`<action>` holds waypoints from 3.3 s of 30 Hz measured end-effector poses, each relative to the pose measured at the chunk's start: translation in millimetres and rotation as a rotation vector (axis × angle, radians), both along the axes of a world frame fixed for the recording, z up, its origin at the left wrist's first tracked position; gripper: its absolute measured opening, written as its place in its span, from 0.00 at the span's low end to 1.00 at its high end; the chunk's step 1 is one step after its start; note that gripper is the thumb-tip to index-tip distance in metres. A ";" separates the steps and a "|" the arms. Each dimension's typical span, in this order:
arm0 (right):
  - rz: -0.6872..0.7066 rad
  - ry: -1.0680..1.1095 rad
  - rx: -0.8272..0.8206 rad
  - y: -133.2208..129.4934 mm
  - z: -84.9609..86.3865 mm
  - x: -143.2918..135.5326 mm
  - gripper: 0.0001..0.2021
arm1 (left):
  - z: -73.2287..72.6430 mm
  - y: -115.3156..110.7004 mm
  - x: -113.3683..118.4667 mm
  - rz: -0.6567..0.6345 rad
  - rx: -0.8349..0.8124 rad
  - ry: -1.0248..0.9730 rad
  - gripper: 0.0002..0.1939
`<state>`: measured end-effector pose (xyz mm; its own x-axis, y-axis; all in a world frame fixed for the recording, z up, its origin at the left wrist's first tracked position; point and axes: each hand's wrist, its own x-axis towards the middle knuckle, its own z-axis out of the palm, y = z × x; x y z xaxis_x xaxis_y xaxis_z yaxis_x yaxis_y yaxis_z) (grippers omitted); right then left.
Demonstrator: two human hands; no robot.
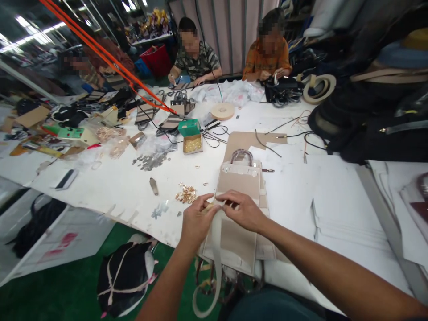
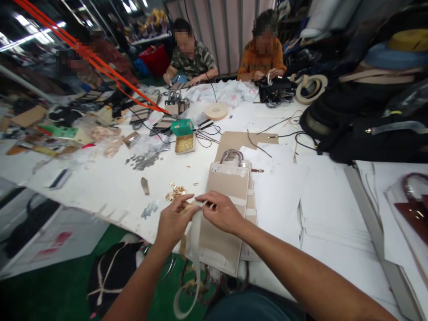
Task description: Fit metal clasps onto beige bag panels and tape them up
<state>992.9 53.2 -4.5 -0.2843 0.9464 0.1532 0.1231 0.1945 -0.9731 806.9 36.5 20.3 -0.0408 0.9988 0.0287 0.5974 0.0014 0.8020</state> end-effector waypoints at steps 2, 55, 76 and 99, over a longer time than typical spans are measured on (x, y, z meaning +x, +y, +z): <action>0.058 -0.072 -0.026 2.9 -1.3 18.7 0.12 | -9.2 0.5 11.2 -0.063 -0.044 0.053 0.25; -0.257 -0.946 0.051 205.9 -148.7 -6.9 0.11 | -201.0 19.2 0.7 0.056 -0.107 0.177 0.10; -0.132 -1.049 0.130 147.8 -94.2 41.9 0.25 | -171.3 5.4 -1.0 0.002 -0.199 -0.020 0.12; 0.165 -0.479 -0.033 28.5 -66.1 110.3 0.15 | -132.3 13.7 97.4 -0.166 -0.393 -0.192 0.28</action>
<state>1103.3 81.7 -70.6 -0.4611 0.8853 -0.0605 0.5279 0.2189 -0.8206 904.3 50.1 -112.0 0.1532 0.9259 -0.3452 0.4557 0.2438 0.8561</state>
